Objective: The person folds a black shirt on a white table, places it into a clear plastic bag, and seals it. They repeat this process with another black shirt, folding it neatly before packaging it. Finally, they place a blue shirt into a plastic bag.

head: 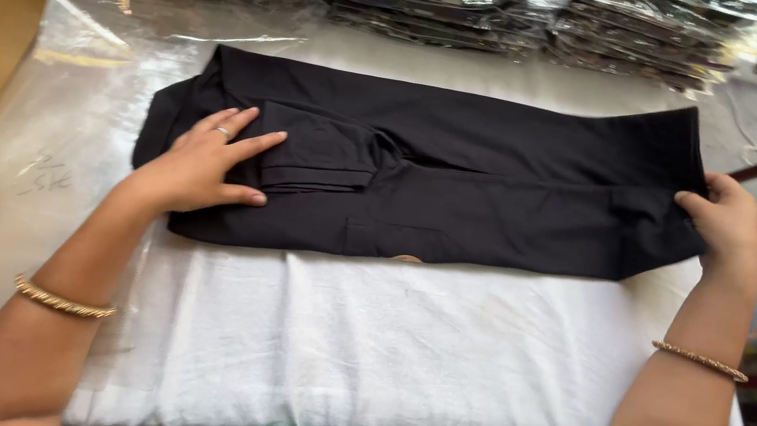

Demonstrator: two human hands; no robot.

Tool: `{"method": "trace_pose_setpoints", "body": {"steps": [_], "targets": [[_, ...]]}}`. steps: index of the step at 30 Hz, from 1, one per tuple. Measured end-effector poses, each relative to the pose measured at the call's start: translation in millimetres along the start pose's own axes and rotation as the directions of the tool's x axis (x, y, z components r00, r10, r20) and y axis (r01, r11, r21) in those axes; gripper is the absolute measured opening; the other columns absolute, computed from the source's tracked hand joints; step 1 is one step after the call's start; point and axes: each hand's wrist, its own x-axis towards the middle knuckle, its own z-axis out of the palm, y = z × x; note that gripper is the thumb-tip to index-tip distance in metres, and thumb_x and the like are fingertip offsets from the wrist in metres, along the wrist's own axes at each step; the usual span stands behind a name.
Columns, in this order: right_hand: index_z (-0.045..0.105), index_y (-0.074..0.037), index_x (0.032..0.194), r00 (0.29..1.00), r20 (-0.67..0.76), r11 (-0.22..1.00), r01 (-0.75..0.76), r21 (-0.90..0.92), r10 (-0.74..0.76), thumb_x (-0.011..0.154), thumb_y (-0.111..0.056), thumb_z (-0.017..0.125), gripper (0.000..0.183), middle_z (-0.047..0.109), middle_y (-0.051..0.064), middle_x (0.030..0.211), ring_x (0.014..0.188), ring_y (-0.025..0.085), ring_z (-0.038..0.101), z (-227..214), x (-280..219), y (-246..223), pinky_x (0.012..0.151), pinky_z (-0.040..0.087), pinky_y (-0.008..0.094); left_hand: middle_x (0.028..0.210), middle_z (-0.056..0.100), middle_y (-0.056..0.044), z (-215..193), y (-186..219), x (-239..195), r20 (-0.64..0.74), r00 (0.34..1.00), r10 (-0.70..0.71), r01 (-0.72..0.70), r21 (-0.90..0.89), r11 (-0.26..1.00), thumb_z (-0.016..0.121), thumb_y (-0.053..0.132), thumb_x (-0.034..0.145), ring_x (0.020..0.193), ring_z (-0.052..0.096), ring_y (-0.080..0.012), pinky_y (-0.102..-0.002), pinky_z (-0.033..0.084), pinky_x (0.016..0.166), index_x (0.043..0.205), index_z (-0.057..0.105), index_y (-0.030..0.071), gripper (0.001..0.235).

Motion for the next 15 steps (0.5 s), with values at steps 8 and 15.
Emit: {"method": "trace_pose_setpoints", "body": {"steps": [8,15], "targets": [[0.066,0.000,0.133,0.976,-0.187,0.993,0.096,-0.072,-0.108,0.095,-0.003,0.074,0.040,0.070,0.010,0.121,0.107,0.015,0.070,-4.7,-32.2,-69.7,0.089,0.056,0.029,0.142,0.059,-0.015,4.4,2.9,1.9,-0.185,0.978,0.093,-0.059,0.181,0.982,0.068,0.033,0.090,0.123,0.059,-0.0352,-0.044,0.050,0.101,0.138,0.065,0.026,0.049],[0.067,-0.005,0.131,0.906,0.353,0.972,0.230,0.050,-0.233,0.095,-0.006,0.069,0.036,0.073,0.006,0.120,0.108,0.013,0.068,100.7,-60.1,-202.0,0.094,0.055,0.029,0.102,0.074,-0.008,-32.8,0.4,48.0,-0.259,0.963,0.079,-0.021,0.218,0.976,0.063,0.028,0.101,0.098,0.070,-0.0338,-0.048,0.057,0.085,0.095,0.071,0.011,0.019]]}}
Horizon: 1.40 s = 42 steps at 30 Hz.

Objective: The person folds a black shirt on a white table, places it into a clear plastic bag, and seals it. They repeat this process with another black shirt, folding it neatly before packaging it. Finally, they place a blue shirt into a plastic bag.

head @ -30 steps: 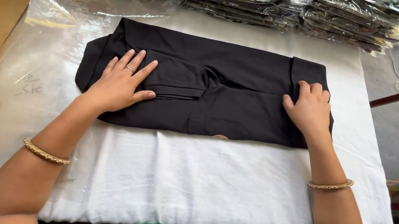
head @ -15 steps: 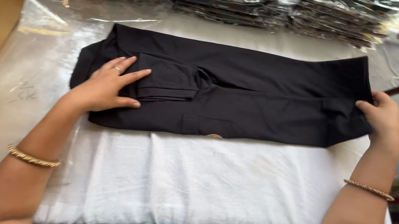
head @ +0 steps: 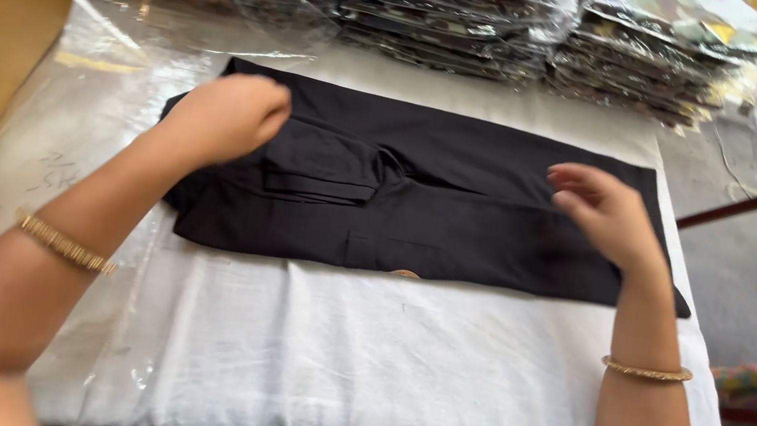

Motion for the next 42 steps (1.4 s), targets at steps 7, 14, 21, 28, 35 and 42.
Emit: {"method": "trace_pose_setpoints", "body": {"steps": [7,14,21,28,35,42], "targets": [[0.070,-0.008,0.123,0.928,0.309,0.891,0.309,-0.332,-0.207,0.084,-0.018,0.077,0.041,0.069,0.010,0.116,0.109,0.027,0.063,77.6,12.6,-47.5,0.094,0.051,0.039,0.100,0.071,-0.018,29.3,-5.3,25.2,0.299,0.920,-0.252,0.264,-0.001,0.965,0.077,0.048,0.085,0.097,0.068,-0.0409,-0.051,0.055,0.081,0.112,0.061,0.007,0.052],[0.070,-0.008,0.102,0.911,0.329,0.839,0.373,-0.397,-0.250,0.084,-0.020,0.079,0.023,0.067,0.007,0.105,0.104,0.028,0.061,87.0,19.5,-7.4,0.090,0.051,0.040,0.091,0.070,-0.014,15.9,13.2,0.5,0.143,0.926,-0.350,0.362,-0.602,0.712,0.078,0.013,0.085,0.084,0.067,-0.0254,-0.035,0.054,0.077,0.124,0.068,0.011,0.041],[0.069,-0.005,0.111,0.929,0.285,0.912,0.312,-0.267,-0.235,0.085,-0.011,0.074,0.027,0.070,0.008,0.107,0.102,0.028,0.066,78.3,9.4,-33.6,0.090,0.053,0.039,0.101,0.073,-0.001,-9.7,18.2,1.8,0.192,0.947,-0.257,0.302,-0.803,0.514,0.070,0.004,0.088,0.092,0.067,-0.0099,-0.026,0.054,0.083,0.106,0.076,0.007,0.019],[0.078,-0.006,0.104,0.650,0.717,0.943,0.332,0.030,-0.251,0.086,-0.017,0.077,0.021,0.077,0.007,0.097,0.092,0.021,0.074,25.3,-4.4,-65.7,0.083,0.059,0.035,0.117,0.080,-0.005,-73.9,29.4,-63.8,0.436,0.764,0.476,0.148,-0.837,0.527,0.071,0.005,0.090,0.103,0.072,-0.0163,-0.034,0.059,0.090,0.133,0.073,0.017,0.045],[0.072,-0.012,0.119,0.846,0.517,0.971,-0.004,-0.237,0.130,0.084,-0.021,0.072,0.037,0.080,0.004,0.095,0.090,0.019,0.077,29.0,-9.1,-86.5,0.081,0.061,0.034,0.109,0.079,-0.009,-32.3,20.5,-72.2,0.391,0.920,-0.007,0.235,-0.538,0.810,0.069,0.033,0.094,0.101,0.076,-0.0213,-0.035,0.058,0.088,0.130,0.065,0.016,0.041],[0.066,-0.015,0.128,0.956,0.294,0.732,0.191,-0.654,0.013,0.079,-0.018,0.078,0.051,0.065,0.010,0.121,0.115,0.033,0.061,2.3,0.6,-2.7,0.094,0.052,0.041,0.125,0.061,-0.022,25.5,23.6,-68.0,0.178,0.898,-0.403,0.440,-0.399,0.805,0.079,0.035,0.088,0.112,0.060,-0.0374,-0.044,0.050,0.095,0.136,0.056,0.011,0.059]]}}
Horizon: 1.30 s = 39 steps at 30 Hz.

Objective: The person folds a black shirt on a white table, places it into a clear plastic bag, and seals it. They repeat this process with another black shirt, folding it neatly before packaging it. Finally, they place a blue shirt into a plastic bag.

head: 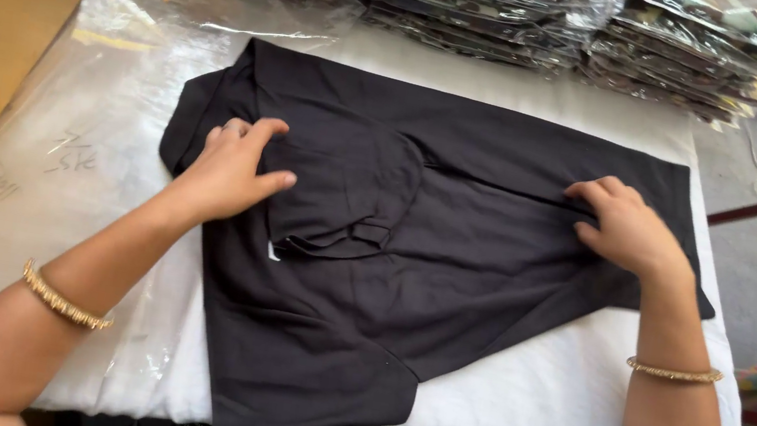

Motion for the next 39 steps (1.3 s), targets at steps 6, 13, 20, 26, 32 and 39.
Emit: {"method": "trace_pose_setpoints", "body": {"steps": [6,13,20,26,32,39], "targets": [[0.068,-0.029,0.125,0.915,0.116,0.902,-0.349,-0.256,0.386,0.081,-0.023,0.073,0.044,0.065,0.005,0.123,0.123,0.029,0.061,5.0,-59.0,120.2,0.100,0.047,0.052,0.135,0.054,-0.017,-1.0,-1.9,-5.9,0.051,0.998,0.035,-0.035,-0.015,0.999,0.082,0.033,0.078,0.120,0.051,-0.0354,-0.043,0.047,0.101,0.137,0.063,0.021,0.062],[0.080,-0.023,0.109,0.814,-0.058,0.802,-0.580,-0.147,0.578,0.096,-0.017,0.068,0.019,0.071,0.005,0.114,0.112,0.027,0.068,-3.4,-112.0,150.8,0.105,0.049,0.051,0.132,0.059,-0.012,-9.1,-8.6,9.0,0.141,0.988,-0.058,0.099,-0.303,0.948,0.076,0.028,0.087,0.111,0.058,-0.0211,-0.033,0.049,0.095,0.133,0.067,0.018,0.048],[0.074,-0.014,0.114,0.977,-0.158,0.983,-0.160,-0.086,0.145,0.078,-0.008,0.071,0.036,0.071,0.008,0.119,0.115,0.031,0.063,0.8,-59.5,88.4,0.097,0.051,0.043,0.119,0.061,-0.007,2.6,6.2,13.0,0.089,0.992,-0.085,0.118,-0.502,0.857,0.079,0.014,0.085,0.102,0.060,-0.0145,-0.028,0.051,0.089,0.126,0.072,0.011,0.042],[0.074,-0.011,0.105,0.912,-0.387,0.982,-0.173,-0.070,0.133,0.093,-0.010,0.072,0.012,0.074,0.010,0.104,0.099,0.031,0.069,20.1,-60.9,103.6,0.092,0.055,0.043,0.117,0.060,0.000,-8.0,13.7,-4.1,0.028,0.998,-0.065,0.070,-0.517,0.853,0.076,0.005,0.081,0.085,0.057,-0.0099,-0.025,0.052,0.080,0.128,0.070,0.008,0.047],[0.074,-0.010,0.111,0.828,-0.540,0.977,-0.040,0.210,0.150,0.097,0.006,0.066,0.022,0.074,0.006,0.108,0.104,0.021,0.072,11.6,-94.3,113.4,0.093,0.056,0.031,0.084,0.066,0.001,-36.6,19.5,-26.4,0.229,0.967,-0.110,0.242,-0.697,0.675,0.071,0.002,0.084,0.074,0.058,-0.0030,-0.019,0.048,0.069,0.137,0.064,0.009,0.054],[0.078,-0.009,0.107,0.936,-0.214,0.946,-0.231,0.229,0.281,0.088,0.002,0.065,0.026,0.076,0.006,0.109,0.100,0.024,0.070,16.6,-84.3,112.6,0.086,0.054,0.037,0.085,0.062,-0.002,-25.8,6.7,-35.2,0.284,0.942,-0.180,0.314,-0.554,0.771,0.075,0.004,0.082,0.074,0.055,-0.0072,-0.023,0.047,0.069,0.143,0.063,0.014,0.063]]}}
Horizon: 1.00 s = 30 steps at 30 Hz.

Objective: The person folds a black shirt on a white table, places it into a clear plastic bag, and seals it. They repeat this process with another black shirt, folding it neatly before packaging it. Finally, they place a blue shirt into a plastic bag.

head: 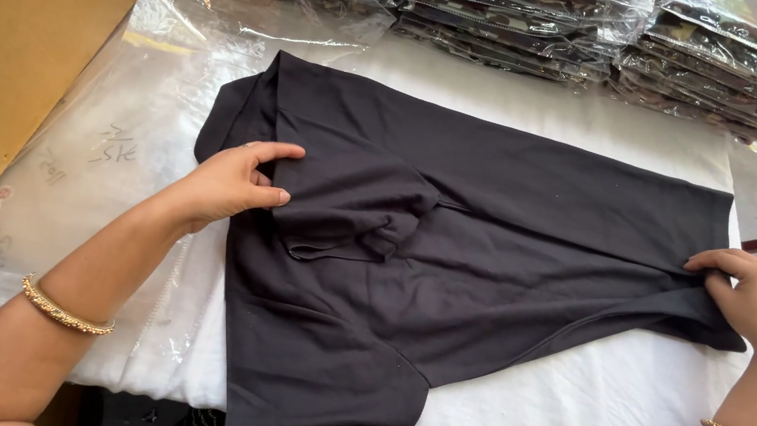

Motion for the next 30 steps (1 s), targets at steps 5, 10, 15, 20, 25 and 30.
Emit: {"method": "trace_pose_setpoints", "body": {"steps": [5,10,15,20,25,30], "targets": [[0.078,-0.009,0.106,0.999,0.033,0.999,-0.015,-0.028,0.016,0.088,0.004,0.058,0.030,0.076,0.007,0.112,0.104,0.026,0.070,-3.7,0.1,-2.9,0.095,0.054,0.038,0.123,0.063,-0.005,-9.3,3.1,20.8,0.010,0.994,0.105,-0.105,0.164,0.981,0.075,0.013,0.083,0.085,0.064,-0.0111,-0.028,0.054,0.076,0.142,0.059,0.017,0.062],[0.076,-0.010,0.109,0.998,0.065,0.999,-0.005,-0.047,0.008,0.082,0.001,0.064,0.031,0.072,0.009,0.111,0.103,0.028,0.068,-6.4,1.5,-22.6,0.090,0.053,0.039,0.131,0.061,-0.009,-17.5,-1.2,72.7,-0.131,0.983,0.128,-0.114,0.111,0.987,0.076,0.019,0.086,0.097,0.063,-0.0119,-0.029,0.051,0.087,0.143,0.059,0.019,0.060],[0.076,-0.010,0.107,1.000,-0.006,0.997,0.007,-0.076,-0.007,0.087,-0.003,0.066,0.024,0.073,0.009,0.111,0.106,0.028,0.068,-3.2,-1.0,-10.3,0.094,0.054,0.038,0.128,0.061,-0.011,-18.3,-17.5,88.2,-0.160,0.964,0.210,-0.175,0.211,0.962,0.078,0.013,0.078,0.097,0.063,-0.0173,-0.032,0.053,0.088,0.137,0.065,0.014,0.061],[0.077,-0.011,0.111,0.999,0.030,1.000,-0.030,0.010,0.030,0.092,-0.010,0.061,0.025,0.076,0.010,0.114,0.107,0.028,0.071,-10.5,5.3,-11.3,0.096,0.054,0.038,0.116,0.062,-0.015,-18.6,-2.2,64.9,-0.113,0.969,0.221,-0.143,0.473,0.869,0.080,0.018,0.078,0.095,0.062,-0.0253,-0.038,0.052,0.086,0.139,0.064,0.015,0.064],[0.066,-0.009,0.135,0.988,-0.119,0.995,0.095,-0.002,-0.095,0.103,-0.020,0.055,0.036,0.064,0.015,0.140,0.129,0.034,0.059,32.3,62.2,-23.5,0.109,0.045,0.041,0.125,0.065,-0.016,-25.7,2.2,118.9,-0.214,0.941,0.262,-0.161,0.397,0.903,0.077,0.026,0.087,0.112,0.063,-0.0278,-0.037,0.050,0.096,0.142,0.060,0.014,0.058],[0.044,-0.011,0.155,0.987,0.048,0.968,0.160,-0.192,-0.154,0.106,-0.045,0.047,0.059,0.041,0.015,0.161,0.149,0.037,0.034,93.0,101.4,-6.4,0.117,0.031,0.052,0.131,0.068,-0.017,-27.5,-14.2,168.8,-0.336,0.890,0.309,-0.128,0.467,0.875,0.075,0.021,0.086,0.122,0.064,-0.0303,-0.037,0.049,0.103,0.139,0.066,0.014,0.054]]}}
